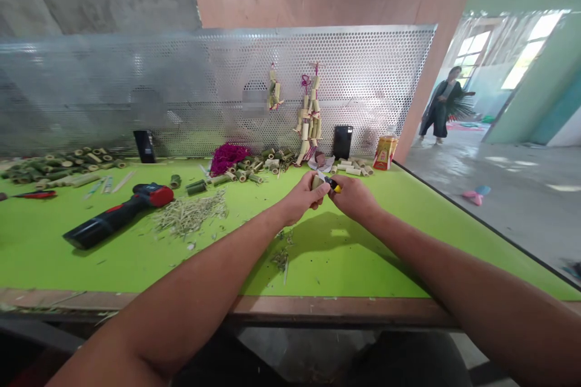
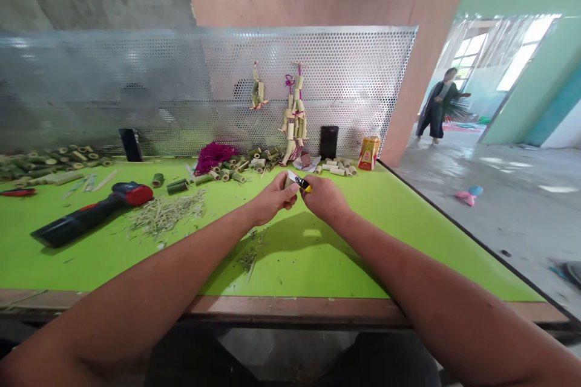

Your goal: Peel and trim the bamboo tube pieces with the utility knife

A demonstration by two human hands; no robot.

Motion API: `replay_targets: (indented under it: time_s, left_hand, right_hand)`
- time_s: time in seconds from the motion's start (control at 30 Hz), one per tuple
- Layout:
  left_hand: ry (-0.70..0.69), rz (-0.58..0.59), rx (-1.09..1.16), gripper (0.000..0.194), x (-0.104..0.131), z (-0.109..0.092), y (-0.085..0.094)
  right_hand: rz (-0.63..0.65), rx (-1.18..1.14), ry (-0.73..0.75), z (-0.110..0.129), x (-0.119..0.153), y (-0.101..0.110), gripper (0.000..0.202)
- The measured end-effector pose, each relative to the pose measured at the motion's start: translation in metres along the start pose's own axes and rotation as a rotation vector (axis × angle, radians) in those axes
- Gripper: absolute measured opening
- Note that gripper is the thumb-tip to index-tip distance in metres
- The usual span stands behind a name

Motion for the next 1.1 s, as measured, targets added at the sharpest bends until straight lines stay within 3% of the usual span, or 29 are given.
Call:
replay_targets:
  time_s: [0.1, 0.23, 0.33, 0.6, 1.1]
  left_hand:
    - [0.061, 0.061, 0.098, 0.039, 0.002, -0.001, -0.001]
    - [0.005, 0.034, 0.069, 0.032, 0.0, -0.002, 0.002]
    - [-0.026, 0.006, 0.017, 0.028, -0.001, 0.0, 0.004]
    - [-0.031, -0.049, -0.042, 0.031, 0.0, -0.002, 0.006]
    - [-0.023, -0.065, -0.09, 0.035, 0.0, -0.004, 0.005]
  right_hand:
    - [-0.038, -0.011, -0.041, -0.006, -0.003, 0.002, 0.019]
    - [-0.068, 0.014, -0.002, -0.008, -0.004, 0.003, 0.018]
    - [-0.011, 0.051, 0.033, -0.003, -0.002, 0.001, 0.017]
    - [0.055, 0.115, 0.059, 0.0, 0.0, -0.003, 0.019]
    - [0.041, 0.164, 0.114, 0.003, 0.001, -0.001, 0.021]
Point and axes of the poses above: each hand's wrist, its own x-axis away from the middle knuckle, its own y-axis out of the back of the hand, z = x × y, the point moved 4 cm from there along -x, towards the middle knuckle, and after that the axes turned 15 degrees about -z, right-handed, at the moved point
